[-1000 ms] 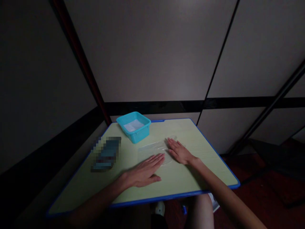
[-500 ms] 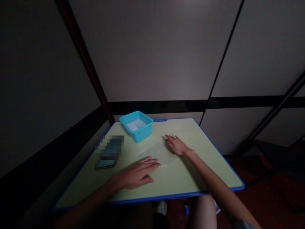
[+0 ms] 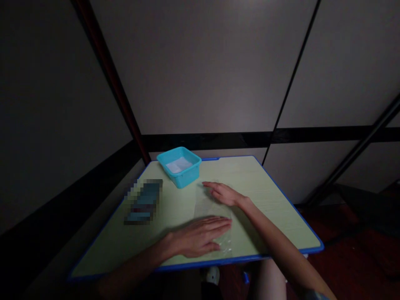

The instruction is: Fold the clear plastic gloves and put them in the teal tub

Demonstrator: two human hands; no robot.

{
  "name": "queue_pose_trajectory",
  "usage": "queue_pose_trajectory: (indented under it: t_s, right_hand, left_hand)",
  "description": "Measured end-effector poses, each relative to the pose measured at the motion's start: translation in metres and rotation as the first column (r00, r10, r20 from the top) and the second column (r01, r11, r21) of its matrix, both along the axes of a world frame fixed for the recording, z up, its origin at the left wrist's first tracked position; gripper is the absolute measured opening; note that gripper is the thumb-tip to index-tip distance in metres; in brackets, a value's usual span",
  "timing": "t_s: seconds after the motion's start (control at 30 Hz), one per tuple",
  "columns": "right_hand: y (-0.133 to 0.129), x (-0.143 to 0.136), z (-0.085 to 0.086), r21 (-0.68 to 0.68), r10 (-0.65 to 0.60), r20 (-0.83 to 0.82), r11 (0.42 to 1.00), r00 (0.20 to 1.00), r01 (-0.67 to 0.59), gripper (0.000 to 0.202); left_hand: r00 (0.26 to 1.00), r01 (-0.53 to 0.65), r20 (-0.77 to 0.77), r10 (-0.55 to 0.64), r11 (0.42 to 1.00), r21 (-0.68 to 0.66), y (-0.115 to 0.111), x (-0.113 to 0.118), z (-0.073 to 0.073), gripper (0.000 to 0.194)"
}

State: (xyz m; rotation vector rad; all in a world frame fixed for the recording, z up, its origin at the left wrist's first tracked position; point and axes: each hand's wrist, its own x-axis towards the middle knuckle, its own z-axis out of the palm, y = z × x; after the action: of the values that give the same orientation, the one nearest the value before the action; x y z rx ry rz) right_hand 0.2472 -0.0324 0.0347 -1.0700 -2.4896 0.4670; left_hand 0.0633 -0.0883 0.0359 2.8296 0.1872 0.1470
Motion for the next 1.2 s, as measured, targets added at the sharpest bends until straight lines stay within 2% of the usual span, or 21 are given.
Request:
queue_pose_trajectory:
  t_s: [0.1, 0.17, 0.27, 0.37, 0.47, 0.53, 0.57, 0.6, 0.67, 0.73, 0.77, 0.83, 0.97, 1.07, 1.13, 1.2]
  right_hand:
    - [-0.005, 0.02, 0.005, 0.013, -0.095, -0.067, 0.995, 0.993, 0.096, 0.042]
    - [-0.01, 0.031, 0.004, 0.007, -0.14, -0.054, 0.99, 0.989, 0.141, 0.044]
    - [-0.019, 0.036, -0.005, 0.001, -0.141, 0.008, 0.99, 0.99, 0.141, 0.047]
    - [-0.032, 0.032, -0.019, 0.001, -0.102, 0.099, 0.995, 0.99, 0.102, 0.054]
    - [-0.042, 0.028, -0.026, -0.032, -0.057, 0.125, 0.998, 0.99, 0.062, 0.058]
    - [-0.044, 0.027, -0.022, -0.061, -0.087, -0.009, 0.994, 0.996, 0.087, 0.054]
    - [-0.044, 0.028, -0.019, -0.088, -0.127, -0.126, 0.989, 0.984, 0.117, 0.049]
    - [-0.042, 0.028, -0.015, -0.133, -0.175, -0.26, 0.98, 0.949, 0.145, 0.045]
    - [-0.038, 0.028, -0.01, -0.284, -0.27, -0.502, 0.949, 0.822, 0.138, 0.045]
    - [-0.033, 0.025, -0.011, -0.436, -0.34, -0.621, 0.899, 0.706, 0.048, 0.05]
    - [-0.032, 0.022, -0.015, -0.486, -0.36, -0.639, 0.874, 0.679, 0.006, 0.052]
    - [-0.03, 0.018, -0.025, -0.535, -0.376, -0.63, 0.844, 0.679, -0.03, 0.054]
    - [-0.032, 0.013, -0.04, -0.531, -0.381, -0.599, 0.847, 0.704, 0.006, 0.056]
    - [-0.037, 0.016, -0.034, -0.503, -0.383, -0.582, 0.863, 0.718, 0.052, 0.049]
    - [-0.045, 0.018, -0.025, -0.48, -0.379, -0.564, 0.873, 0.733, 0.083, 0.04]
    - [-0.057, 0.019, -0.013, -0.401, -0.313, -0.509, 0.91, 0.802, 0.101, 0.034]
  left_hand:
    - [0.983, -0.181, -0.002, 0.181, 0.98, 0.077, 0.027, -0.011, -0.001, 0.056]
    - [0.969, -0.245, -0.01, 0.248, 0.961, 0.127, 0.044, -0.015, -0.006, 0.057]
    - [0.965, -0.242, -0.069, 0.254, 0.958, 0.153, 0.059, -0.014, -0.02, 0.058]
    - [0.963, -0.232, -0.108, 0.247, 0.964, 0.132, 0.061, -0.012, -0.03, 0.06]
    - [0.969, -0.235, -0.069, 0.236, 0.972, 0.023, 0.061, -0.014, -0.026, 0.06]
    - [0.965, -0.258, 0.006, 0.262, 0.954, -0.151, 0.063, -0.018, -0.017, 0.057]
    - [0.958, -0.264, 0.039, 0.285, 0.925, -0.272, 0.065, -0.019, -0.012, 0.054]
    - [0.952, -0.253, 0.057, 0.301, 0.878, -0.407, 0.068, -0.02, -0.007, 0.053]
    - [0.956, -0.187, 0.048, 0.29, 0.725, -0.663, 0.074, -0.019, -0.002, 0.062]
    - [0.974, -0.117, 0.009, 0.226, 0.538, -0.835, 0.079, -0.014, -0.003, 0.074]
    - [0.98, -0.099, -0.008, 0.199, 0.454, -0.886, 0.081, -0.011, -0.007, 0.077]
    - [0.985, -0.081, -0.026, 0.172, 0.318, -0.944, 0.084, -0.005, -0.018, 0.082]
    - [0.974, 0.013, 0.029, 0.226, 0.071, -0.997, 0.088, -0.001, -0.039, 0.082]
    - [0.944, 0.176, 0.15, 0.294, -0.065, -0.982, 0.091, -0.005, -0.036, 0.078]
    - [0.922, 0.259, 0.211, 0.326, -0.112, -0.959, 0.094, -0.009, -0.029, 0.076]
    - [0.911, 0.293, 0.231, 0.341, -0.142, -0.945, 0.095, -0.01, -0.024, 0.077]
